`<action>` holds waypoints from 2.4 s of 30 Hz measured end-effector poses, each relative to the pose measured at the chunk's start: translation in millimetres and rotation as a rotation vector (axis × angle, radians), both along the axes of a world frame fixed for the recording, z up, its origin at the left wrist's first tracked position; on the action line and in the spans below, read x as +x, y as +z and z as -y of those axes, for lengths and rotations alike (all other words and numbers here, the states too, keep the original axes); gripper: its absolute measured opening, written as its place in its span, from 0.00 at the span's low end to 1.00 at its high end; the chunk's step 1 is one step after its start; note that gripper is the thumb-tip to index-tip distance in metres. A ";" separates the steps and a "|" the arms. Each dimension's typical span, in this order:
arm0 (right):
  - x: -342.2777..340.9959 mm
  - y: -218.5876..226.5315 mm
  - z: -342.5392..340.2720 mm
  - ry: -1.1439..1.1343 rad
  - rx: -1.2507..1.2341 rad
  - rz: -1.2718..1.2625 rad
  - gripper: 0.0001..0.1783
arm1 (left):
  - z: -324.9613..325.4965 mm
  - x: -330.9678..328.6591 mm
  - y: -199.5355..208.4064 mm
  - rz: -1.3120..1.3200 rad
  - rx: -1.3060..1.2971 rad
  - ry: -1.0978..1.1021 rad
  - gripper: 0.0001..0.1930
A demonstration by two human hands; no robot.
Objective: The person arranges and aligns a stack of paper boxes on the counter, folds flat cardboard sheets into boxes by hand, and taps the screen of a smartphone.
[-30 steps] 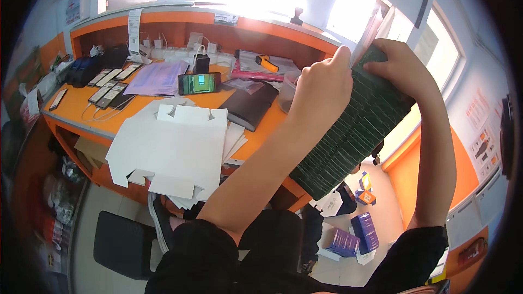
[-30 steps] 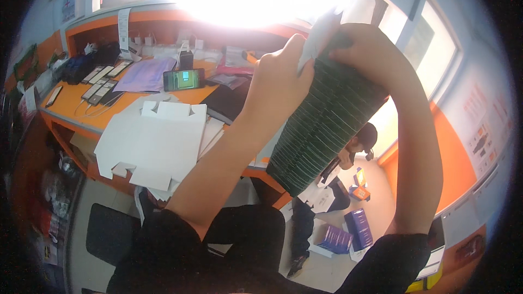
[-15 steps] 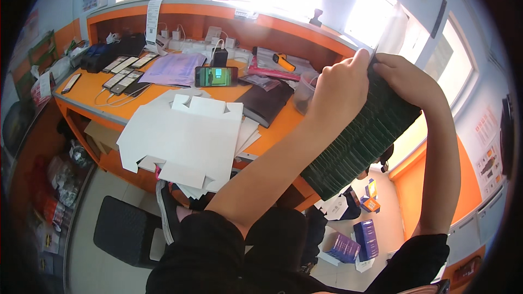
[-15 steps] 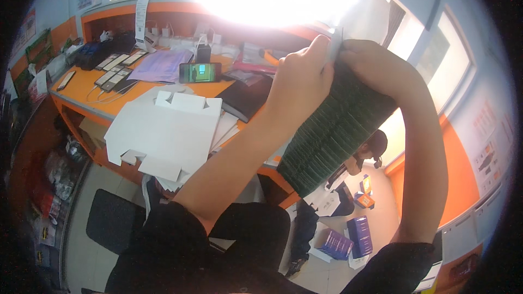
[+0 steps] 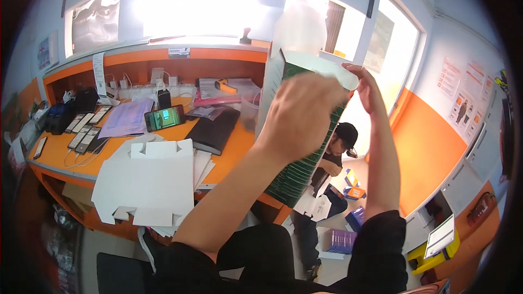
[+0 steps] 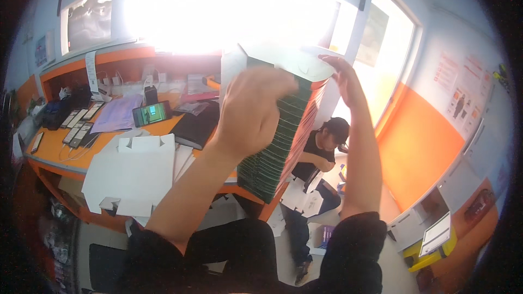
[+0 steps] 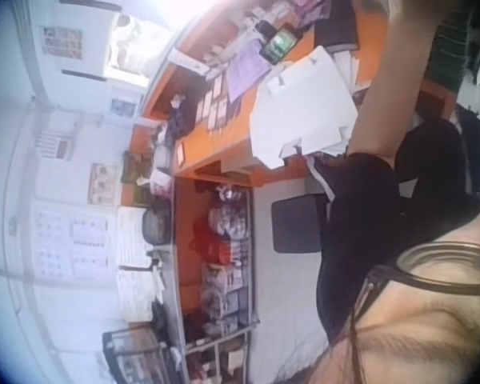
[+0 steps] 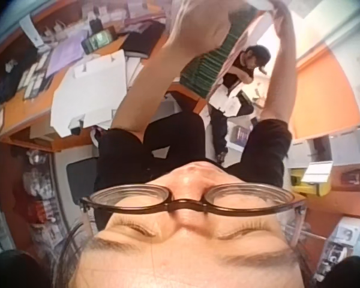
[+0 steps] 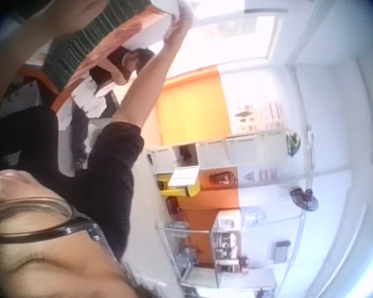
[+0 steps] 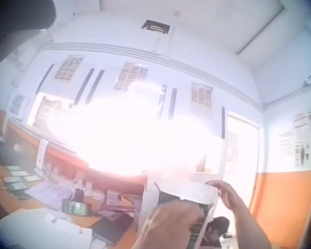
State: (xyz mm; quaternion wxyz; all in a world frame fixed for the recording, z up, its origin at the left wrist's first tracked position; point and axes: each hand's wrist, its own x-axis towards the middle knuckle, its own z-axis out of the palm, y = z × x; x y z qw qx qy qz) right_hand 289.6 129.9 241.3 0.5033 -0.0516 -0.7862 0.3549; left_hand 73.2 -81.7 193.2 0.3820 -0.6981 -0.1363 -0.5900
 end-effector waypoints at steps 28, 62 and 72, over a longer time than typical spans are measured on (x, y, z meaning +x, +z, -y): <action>-32.0 -34.3 45.4 0.147 0.067 0.003 0.26 | -92.6 -28.4 -18.1 0.207 -0.631 -0.795 0.10; -51.1 -269.6 50.9 -0.482 -0.397 -0.122 0.46 | -47.3 -40.4 -201.3 0.612 -1.283 -0.038 0.57; -111.2 -254.0 0.0 -0.338 -0.243 -0.025 0.43 | -114.5 -71.5 -211.0 0.675 -1.104 0.087 0.43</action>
